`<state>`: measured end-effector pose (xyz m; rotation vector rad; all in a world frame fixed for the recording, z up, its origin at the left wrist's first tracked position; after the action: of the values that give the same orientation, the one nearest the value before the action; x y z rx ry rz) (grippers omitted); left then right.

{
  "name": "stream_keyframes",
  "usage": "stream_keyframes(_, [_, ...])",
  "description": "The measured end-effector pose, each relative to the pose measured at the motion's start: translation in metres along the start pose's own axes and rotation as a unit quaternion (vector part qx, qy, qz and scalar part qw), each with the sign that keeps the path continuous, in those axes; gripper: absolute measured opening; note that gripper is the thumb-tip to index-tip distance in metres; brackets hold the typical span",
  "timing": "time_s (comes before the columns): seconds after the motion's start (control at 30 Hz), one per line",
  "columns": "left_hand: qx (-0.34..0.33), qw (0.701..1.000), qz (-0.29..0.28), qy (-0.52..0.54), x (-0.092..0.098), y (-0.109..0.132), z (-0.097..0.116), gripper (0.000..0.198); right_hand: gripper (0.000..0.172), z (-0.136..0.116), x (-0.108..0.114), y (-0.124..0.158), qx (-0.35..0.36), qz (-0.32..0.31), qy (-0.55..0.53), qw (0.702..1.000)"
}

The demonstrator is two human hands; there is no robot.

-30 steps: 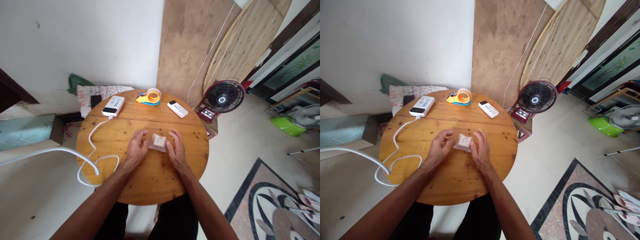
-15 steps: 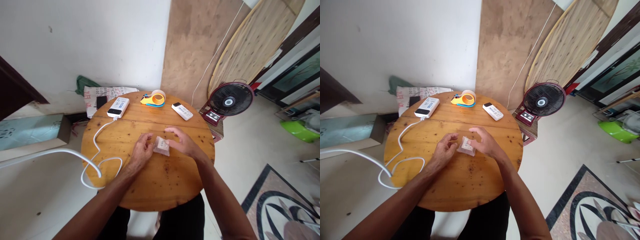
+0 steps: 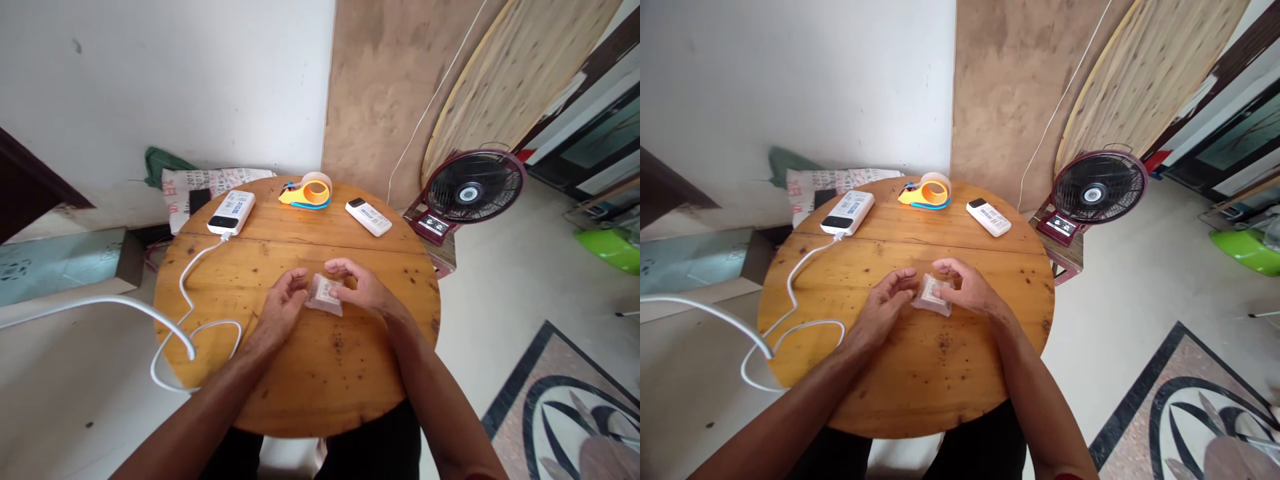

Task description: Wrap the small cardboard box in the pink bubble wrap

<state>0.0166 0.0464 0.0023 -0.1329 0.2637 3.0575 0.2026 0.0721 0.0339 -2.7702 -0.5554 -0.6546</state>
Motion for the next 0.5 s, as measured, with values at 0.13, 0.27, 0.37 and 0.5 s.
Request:
stream_keyframes(0.13, [0.01,1.0,-0.001,0.019,-0.0005,0.0018,0.005,0.048,0.05,0.0019,-0.0019,0.0014,0.009,-0.009,0.012,1.0])
stream_keyframes(0.27, [0.004,1.0,-0.003,0.016,-0.0009,0.0022,0.0051,0.047,0.049,0.0034,-0.0036,0.0012,0.018,0.002,0.01,1.0])
stream_keyframes(0.37, [0.001,1.0,-0.013,0.01,-0.0014,0.002,0.0054,0.046,0.038,0.0014,-0.0019,-0.0001,0.022,0.051,0.024,0.998])
stream_keyframes(0.5, [0.007,0.999,-0.034,0.025,-0.003,0.0025,0.007,0.047,0.018,-0.0005,-0.0004,-0.001,0.004,0.08,0.046,0.996])
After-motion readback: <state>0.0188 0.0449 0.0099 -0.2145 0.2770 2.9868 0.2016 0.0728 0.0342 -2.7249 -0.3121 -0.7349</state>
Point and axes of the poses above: each hand's wrist, its own y-axis away from the middle knuckle, its own x-axis out of the back of the hand, z = x × y, the point moved 3 cm from there along -y, towards the middle knuckle, and after that the axes turned 2 degrees about x, right-handed, at the moved point
